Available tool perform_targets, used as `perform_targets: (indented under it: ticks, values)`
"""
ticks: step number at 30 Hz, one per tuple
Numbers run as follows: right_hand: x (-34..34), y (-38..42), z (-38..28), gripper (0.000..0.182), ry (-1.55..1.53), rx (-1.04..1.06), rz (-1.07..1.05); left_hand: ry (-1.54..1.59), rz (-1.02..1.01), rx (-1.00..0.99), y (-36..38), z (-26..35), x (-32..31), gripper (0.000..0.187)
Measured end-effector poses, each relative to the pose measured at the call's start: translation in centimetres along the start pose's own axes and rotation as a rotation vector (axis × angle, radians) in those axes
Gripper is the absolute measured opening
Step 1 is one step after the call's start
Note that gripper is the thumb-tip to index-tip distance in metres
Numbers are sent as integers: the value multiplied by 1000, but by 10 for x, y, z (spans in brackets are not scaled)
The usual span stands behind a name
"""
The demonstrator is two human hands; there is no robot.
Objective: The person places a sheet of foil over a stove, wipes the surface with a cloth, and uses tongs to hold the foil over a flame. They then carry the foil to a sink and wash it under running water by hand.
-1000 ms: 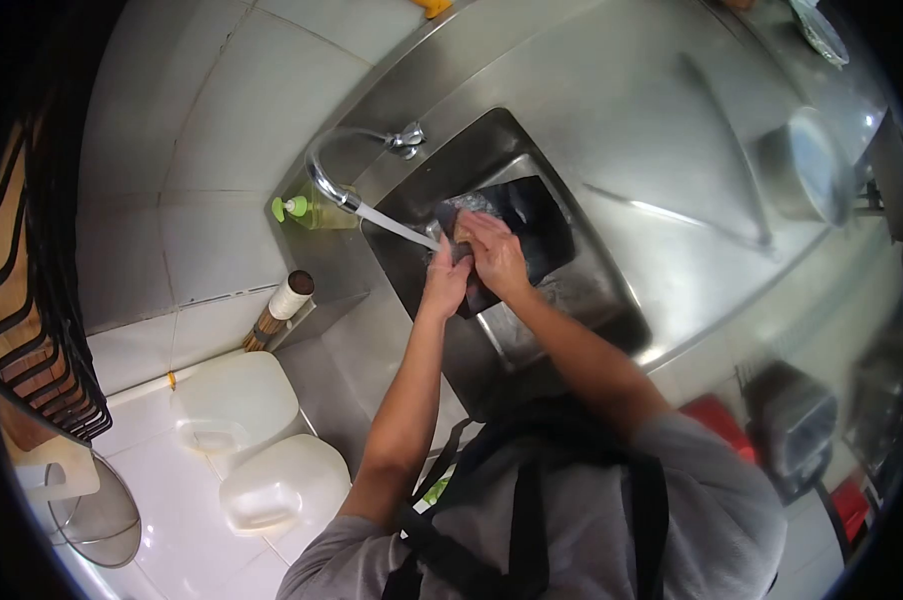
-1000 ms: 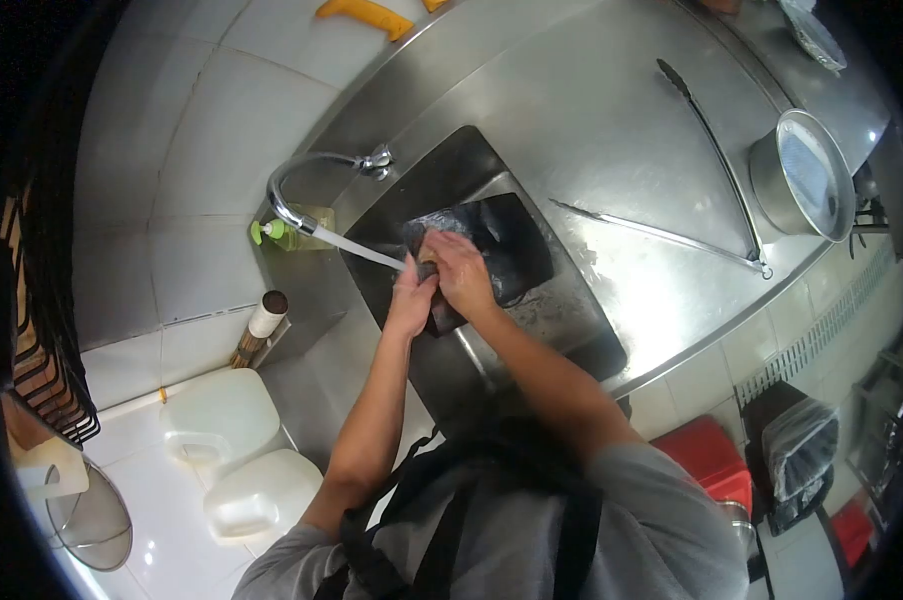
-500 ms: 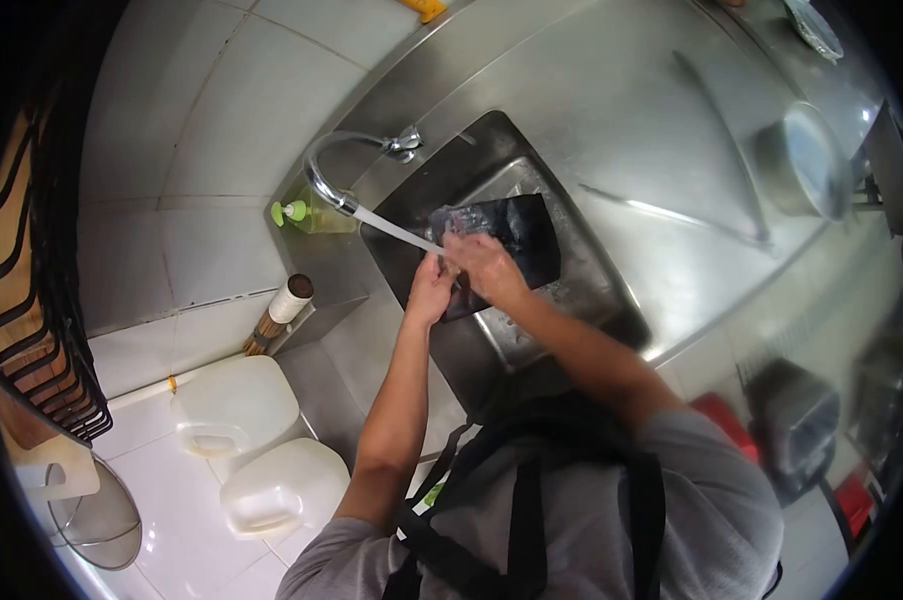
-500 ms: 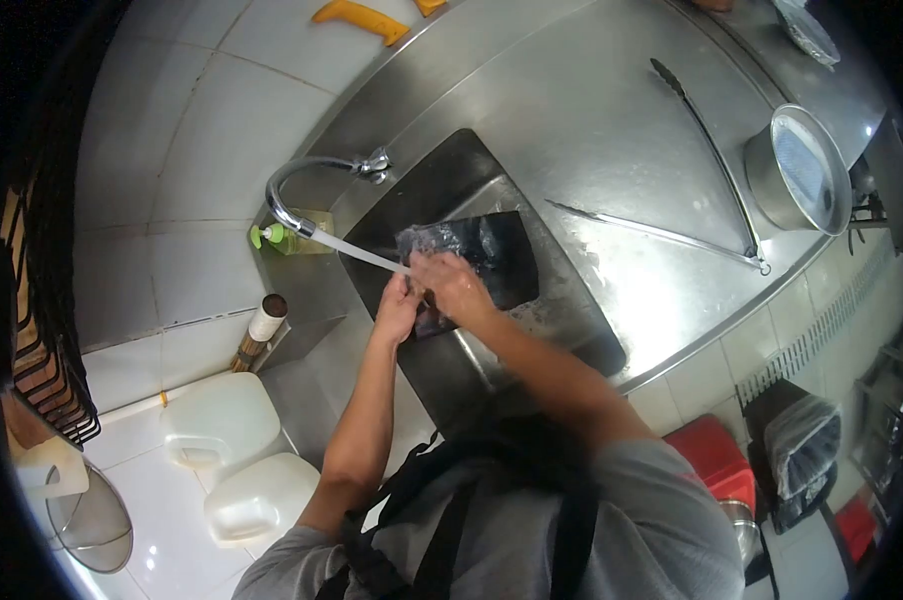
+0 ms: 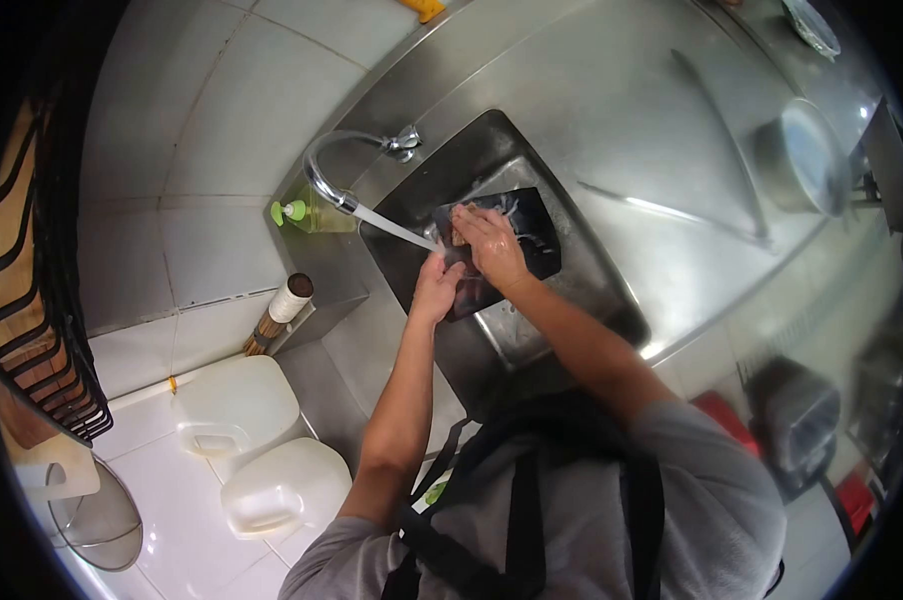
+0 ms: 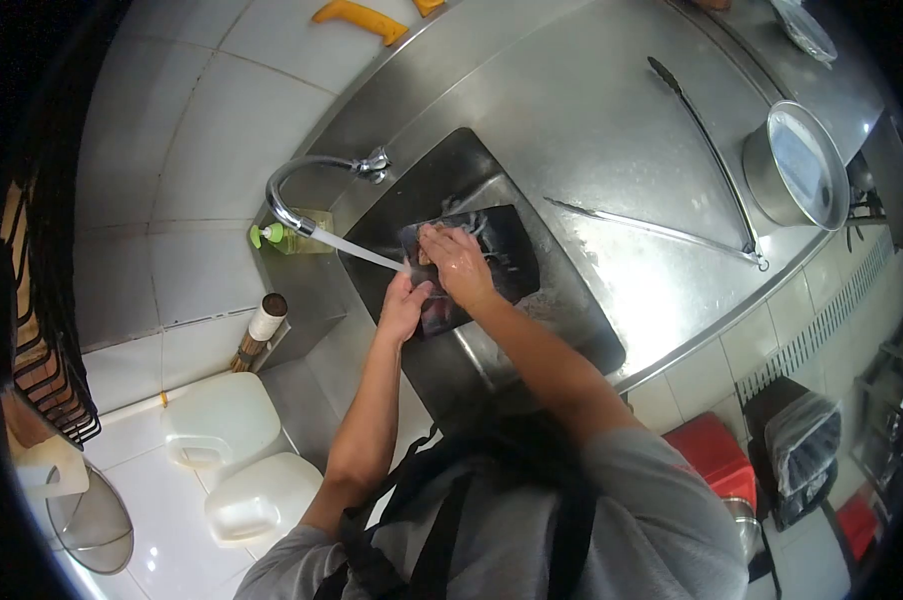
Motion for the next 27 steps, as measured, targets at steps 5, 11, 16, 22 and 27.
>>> perform_targets:
  ticks: [5,11,16,22,27]
  values:
    - [-2,35,-23,38,-224,98,-26,141,-29,-68,-7,-7,6,33]
    - [-6,17,10,32,44,-83,-51,59,12,107,2,-6,-11,41]
    - [-14,48,-6,34,-241,-113,-180,791,227,256,4,-46,-16,43]
    - [6,50,-19,30,-348,-110,-257,1053,184,343,21,-50,-34,36]
    - [14,31,54,19,-46,-111,-200,965,253,194,25,-50,-29,23]
Point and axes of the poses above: each hand's wrist, its own y-axis away from the middle knuckle, its own x-axis out of the back of the hand, z = x × y, the point moved 3 cm from there along -y, towards the middle knuckle
